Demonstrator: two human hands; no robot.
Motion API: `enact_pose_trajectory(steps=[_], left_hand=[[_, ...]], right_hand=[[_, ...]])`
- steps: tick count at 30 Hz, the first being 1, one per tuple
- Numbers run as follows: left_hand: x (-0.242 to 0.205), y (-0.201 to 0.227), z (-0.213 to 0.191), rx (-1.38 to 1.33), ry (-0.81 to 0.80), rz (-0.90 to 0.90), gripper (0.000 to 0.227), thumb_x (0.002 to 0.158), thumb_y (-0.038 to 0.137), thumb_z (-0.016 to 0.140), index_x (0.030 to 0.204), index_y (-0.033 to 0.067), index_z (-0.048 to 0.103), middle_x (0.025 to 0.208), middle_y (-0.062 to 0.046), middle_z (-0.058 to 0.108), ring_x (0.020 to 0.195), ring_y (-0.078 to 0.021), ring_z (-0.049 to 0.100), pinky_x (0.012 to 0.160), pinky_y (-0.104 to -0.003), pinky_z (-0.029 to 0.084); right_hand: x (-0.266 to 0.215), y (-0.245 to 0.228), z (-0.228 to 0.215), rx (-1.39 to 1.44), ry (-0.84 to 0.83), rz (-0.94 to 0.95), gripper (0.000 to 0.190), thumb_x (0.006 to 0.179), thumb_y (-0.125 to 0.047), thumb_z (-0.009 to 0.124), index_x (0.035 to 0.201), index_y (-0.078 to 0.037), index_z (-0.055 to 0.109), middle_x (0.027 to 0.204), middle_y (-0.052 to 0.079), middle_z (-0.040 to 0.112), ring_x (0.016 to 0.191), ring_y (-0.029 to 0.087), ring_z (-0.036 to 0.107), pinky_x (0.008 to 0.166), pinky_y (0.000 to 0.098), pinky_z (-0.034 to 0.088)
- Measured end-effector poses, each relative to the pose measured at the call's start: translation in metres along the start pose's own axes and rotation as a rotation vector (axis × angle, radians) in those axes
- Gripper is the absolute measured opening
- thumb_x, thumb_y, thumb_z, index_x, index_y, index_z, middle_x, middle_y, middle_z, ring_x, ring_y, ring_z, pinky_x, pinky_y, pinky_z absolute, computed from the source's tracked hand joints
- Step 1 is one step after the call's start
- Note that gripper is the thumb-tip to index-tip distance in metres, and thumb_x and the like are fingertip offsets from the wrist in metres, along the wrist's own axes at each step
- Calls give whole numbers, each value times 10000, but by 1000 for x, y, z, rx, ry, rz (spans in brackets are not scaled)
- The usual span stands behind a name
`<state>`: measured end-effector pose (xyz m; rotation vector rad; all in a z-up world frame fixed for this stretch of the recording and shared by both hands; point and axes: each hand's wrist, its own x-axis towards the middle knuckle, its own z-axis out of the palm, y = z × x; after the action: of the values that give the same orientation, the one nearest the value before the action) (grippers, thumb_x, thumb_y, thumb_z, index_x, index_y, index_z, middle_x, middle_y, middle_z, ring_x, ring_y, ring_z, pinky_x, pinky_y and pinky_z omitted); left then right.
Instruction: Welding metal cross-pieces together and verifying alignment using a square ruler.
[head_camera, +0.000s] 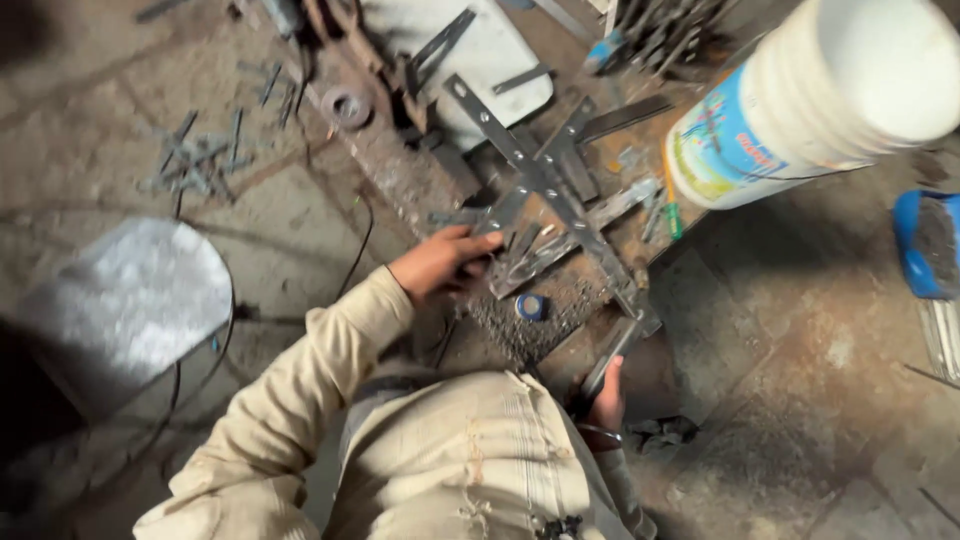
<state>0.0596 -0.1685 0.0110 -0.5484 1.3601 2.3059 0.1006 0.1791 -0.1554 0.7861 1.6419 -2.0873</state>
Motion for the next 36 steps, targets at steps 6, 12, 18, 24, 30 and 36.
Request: enact_pose_trajectory(steps=[6, 12, 18, 24, 30, 36], left_hand=[[14, -65, -113, 190, 88, -2, 314, 986, 354, 670, 1035, 44, 671, 673, 42, 457, 534, -88, 408, 457, -286, 325], [48, -81, -209, 465, 31, -49, 337, 967, 353, 677, 1039, 25, 703, 660, 4, 508, 535, -122, 470, 490, -325, 383], [105, -60, -267, 893, -120, -7, 391, 967, 413, 684, 1051, 33, 723, 734, -26, 644, 634, -125, 588, 595, -335, 478], [142, -39, -283, 973, -258, -129, 392, 918, 456, 676, 1087, 109, 746, 747, -23, 644, 615, -156, 580, 560, -361, 478], [167, -37, -294, 1054, -294, -158, 434, 916, 497, 692, 1059, 90, 741, 747, -25, 648, 599, -139, 581, 528, -335, 473], [169, -32, -297, 976, -293, -161, 447, 895, 512, 691, 1086, 109, 719, 740, -17, 629, 607, -143, 574, 533, -340, 468]], right_hand=[[-8, -10, 5, -21, -54, 31, 729, 1009, -708, 382, 716, -72, 585, 517, 65, 499, 425, 210, 473, 412, 345, 371], [4, 6, 12, -123, -38, -142, 664, 1054, -623, 431, 783, -42, 601, 596, 84, 570, 495, 215, 546, 473, 350, 437], [-23, 4, 79, -180, -7, -157, 366, 1038, -435, 519, 1061, -74, 577, 767, 70, 642, 584, 187, 599, 528, 340, 479], [-29, 20, 106, -195, -27, -293, 304, 1068, -347, 545, 1124, -50, 575, 808, 80, 652, 633, 175, 604, 586, 327, 498], [-53, 19, 135, -184, 52, -267, 289, 1049, -340, 519, 1128, -63, 541, 771, 79, 628, 606, 184, 600, 557, 331, 491], [-55, 30, 142, -165, 103, -231, 303, 1031, -351, 534, 1139, -69, 543, 755, 72, 621, 605, 183, 600, 556, 331, 504]])
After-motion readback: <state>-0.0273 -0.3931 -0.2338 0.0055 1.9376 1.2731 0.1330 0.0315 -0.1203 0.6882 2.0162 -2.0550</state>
